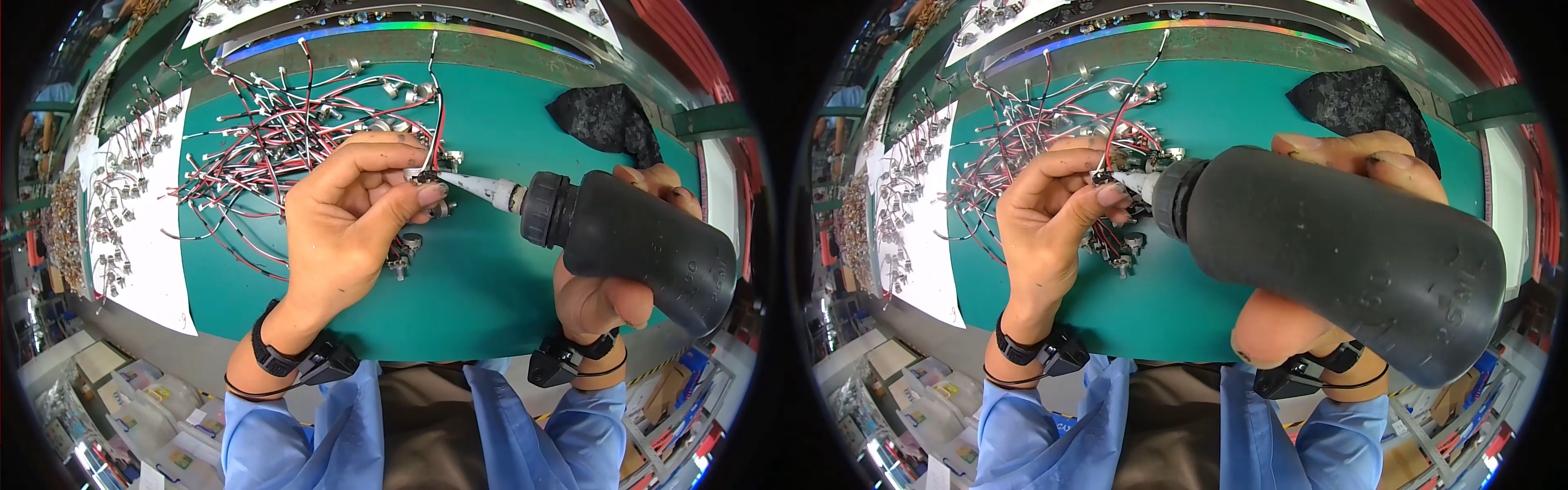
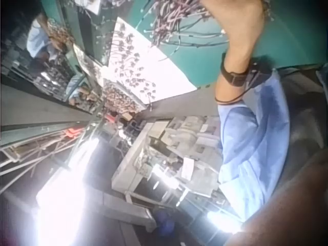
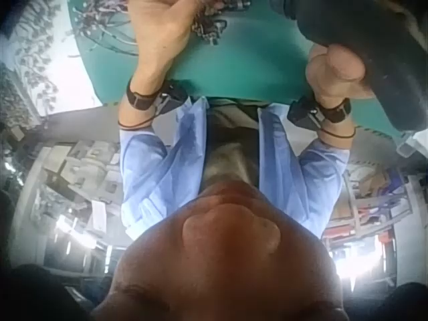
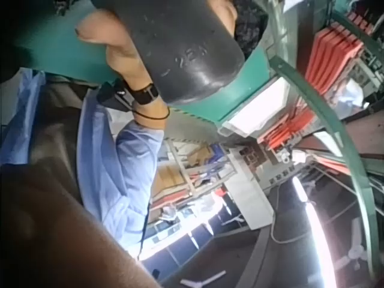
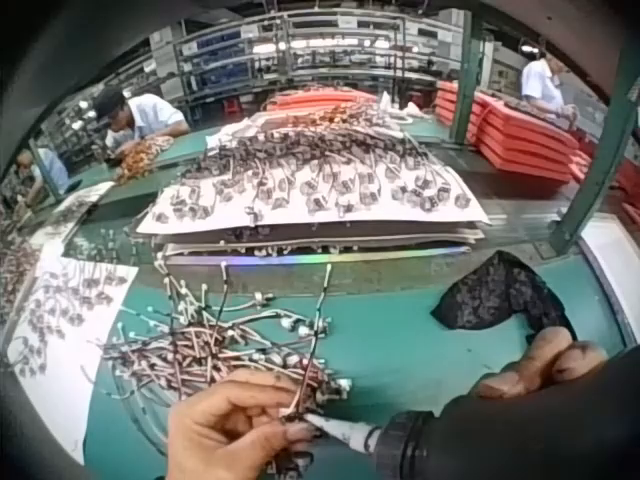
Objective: The person picks up a wire assembly from a pile, applies a substance to the connector using a squeeze bottle, and places the component onto a white sheet, repeating the process for several assemblies.
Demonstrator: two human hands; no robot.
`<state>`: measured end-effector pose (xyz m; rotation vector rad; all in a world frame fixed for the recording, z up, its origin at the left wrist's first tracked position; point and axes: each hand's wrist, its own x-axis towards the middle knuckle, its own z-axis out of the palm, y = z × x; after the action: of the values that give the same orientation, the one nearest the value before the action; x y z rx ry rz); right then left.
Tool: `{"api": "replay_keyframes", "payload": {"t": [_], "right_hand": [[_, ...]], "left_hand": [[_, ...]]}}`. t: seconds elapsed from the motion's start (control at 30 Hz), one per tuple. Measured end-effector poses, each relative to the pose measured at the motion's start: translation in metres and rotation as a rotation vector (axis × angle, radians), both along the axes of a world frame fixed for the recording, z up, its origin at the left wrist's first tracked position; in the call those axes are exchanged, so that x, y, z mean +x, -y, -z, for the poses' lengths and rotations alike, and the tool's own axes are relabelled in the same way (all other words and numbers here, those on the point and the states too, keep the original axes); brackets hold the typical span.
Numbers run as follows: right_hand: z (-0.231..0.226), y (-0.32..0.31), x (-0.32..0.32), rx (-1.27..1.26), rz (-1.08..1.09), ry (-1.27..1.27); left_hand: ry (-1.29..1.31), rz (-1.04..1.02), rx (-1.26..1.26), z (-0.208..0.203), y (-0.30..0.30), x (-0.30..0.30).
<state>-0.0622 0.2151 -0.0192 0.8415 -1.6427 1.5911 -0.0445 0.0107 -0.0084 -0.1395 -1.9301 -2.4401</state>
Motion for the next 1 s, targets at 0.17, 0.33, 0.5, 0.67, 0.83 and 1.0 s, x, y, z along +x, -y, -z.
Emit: {"api": "replay_keyframes", "payload": {"t": [0.17,0.33,0.5,0.67,0.83,1.0], "right_hand": [[-0.002,-0.002,-0.007,0.069,-0.067,-0.104],[-0.003,0.000,0.001,0.051,0.042,0.020],[-0.015,0.003,0.002,0.089,0.141,0.072],[-0.027,0.002,-0.001,0.094,0.318,0.217],[-0.022,0.002,-0.007,-0.086,0.177,0.243],[-0.023,0.006,-0.013,-0.297,0.084,0.341]], "left_hand": [[0.010,-0.003,0.015,-0.001,0.000,0.000],[0.032,-0.002,0.027,-0.002,0.000,0.000],[0.038,0.013,0.044,-0.002,0.000,0.001],[0.029,0.017,0.064,-0.003,0.001,-0.001],[0.055,0.004,0.104,-0.003,0.003,0.000],[0.103,0.034,0.191,-0.007,0.006,-0.001]]}}
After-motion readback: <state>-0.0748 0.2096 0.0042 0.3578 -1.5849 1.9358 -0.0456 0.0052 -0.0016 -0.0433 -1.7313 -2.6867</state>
